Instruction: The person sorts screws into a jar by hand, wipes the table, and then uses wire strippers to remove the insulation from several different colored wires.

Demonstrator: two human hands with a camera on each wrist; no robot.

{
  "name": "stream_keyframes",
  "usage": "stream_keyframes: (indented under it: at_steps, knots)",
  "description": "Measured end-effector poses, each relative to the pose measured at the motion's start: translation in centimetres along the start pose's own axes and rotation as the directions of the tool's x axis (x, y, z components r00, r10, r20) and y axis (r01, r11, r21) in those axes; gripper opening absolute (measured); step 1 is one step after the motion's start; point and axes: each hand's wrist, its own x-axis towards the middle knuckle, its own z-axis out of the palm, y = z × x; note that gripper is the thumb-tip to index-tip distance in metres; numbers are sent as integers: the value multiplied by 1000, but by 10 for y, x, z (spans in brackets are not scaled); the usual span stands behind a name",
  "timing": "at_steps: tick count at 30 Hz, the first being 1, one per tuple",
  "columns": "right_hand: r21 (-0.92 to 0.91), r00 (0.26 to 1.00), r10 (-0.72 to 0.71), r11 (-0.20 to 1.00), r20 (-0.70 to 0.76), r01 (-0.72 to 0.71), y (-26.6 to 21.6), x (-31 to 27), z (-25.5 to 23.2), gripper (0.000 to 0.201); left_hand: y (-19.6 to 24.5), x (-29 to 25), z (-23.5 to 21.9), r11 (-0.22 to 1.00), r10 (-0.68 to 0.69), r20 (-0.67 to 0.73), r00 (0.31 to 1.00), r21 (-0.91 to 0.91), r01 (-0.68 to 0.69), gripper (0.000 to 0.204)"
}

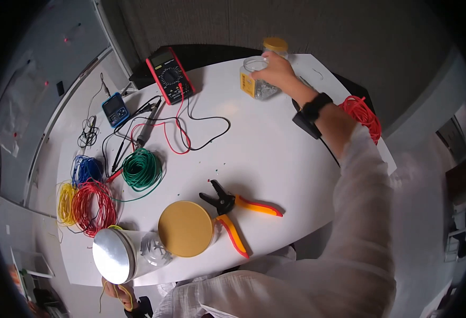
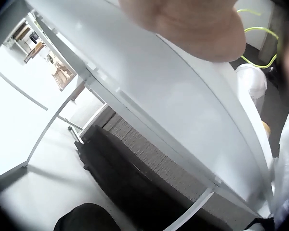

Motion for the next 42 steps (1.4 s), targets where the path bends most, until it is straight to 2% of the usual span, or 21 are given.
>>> stream_keyframes:
  at_steps: [4, 7, 11, 14, 17, 19, 27, 29, 30, 32, 33, 34, 35, 36, 38, 39, 42]
  knots:
    - [-132, 997, -26, 991, -77, 15, -5, 31, 18, 75, -5, -1, 0, 1000, 26, 8, 1000, -3, -26, 20]
    - [-91, 997, 34, 995, -65, -40, -5, 46, 21, 76, -10, -4, 0, 998, 45, 18, 999, -48, -44, 20]
    - [-81, 996, 64, 994, -66, -70, 2, 55, 27, 76, -12, -7, -1, 1000, 26, 43, 999, -17, -25, 16]
    - [-197, 993, 66, 977, -94, -84, 17, 53, 42, 75, -9, -6, 1, 1000, 6, 23, 1000, 0, -6, 14]
    - [-231, 985, -3, 972, -173, -37, 27, 62, 47, 77, -12, -11, 0, 998, -24, 77, 997, -55, 28, 19]
    - [-141, 997, 4, 990, -75, -15, 19, 56, 39, 79, -7, -7, -1, 999, -19, 52, 998, -38, 21, 18]
    - [-127, 999, -29, 992, -32, 25, 32, 75, 52, 85, 2, 1, -3, 997, -46, 64, 997, -51, 49, 16]
    - [-298, 979, -120, 952, -166, 66, 32, 63, 53, 83, 0, -1, -2, 997, -57, 72, 996, -40, 60, 16]
    - [-297, 981, -115, 953, -153, 65, 35, 55, 51, 83, 0, -1, -2, 998, -44, 59, 997, -37, 46, 16]
    - [-255, 891, -317, 936, -324, 240, 29, 42, 41, 65, -2, -2, -1, 999, -25, 44, 999, -31, 27, 15]
    - [-251, 894, -323, 935, -310, 250, 22, 33, 36, 65, -4, -3, -1, 1000, -25, 59, 998, -18, 26, 14]
    - [-101, 958, -261, 963, -121, 250, 12, 15, 24, 51, -3, -3, 0, 999, -34, 52, 998, -21, 35, 13]
    - [44, 974, -214, 976, 75, 211, 0, -8, 8, 38, -3, -2, 1, 999, -36, 40, 999, -30, 37, 13]
    - [253, 939, -197, 959, 281, 125, -18, -40, -5, 22, -4, -2, 0, 999, -34, 39, 999, -33, 35, 13]
    - [160, 882, -160, 982, 443, 98, -44, -115, -26, 19, -6, -3, 1, 999, -25, 47, 999, -26, 26, 15]
    - [189, 860, -266, 961, 436, 202, -46, -150, -30, 19, -6, -4, 2, 999, -24, 50, 998, -34, 26, 15]
    - [164, 852, -359, 933, 382, 320, -66, -244, -42, 27, -7, -6, 2, 1000, -16, 26, 1000, -14, 17, 20]
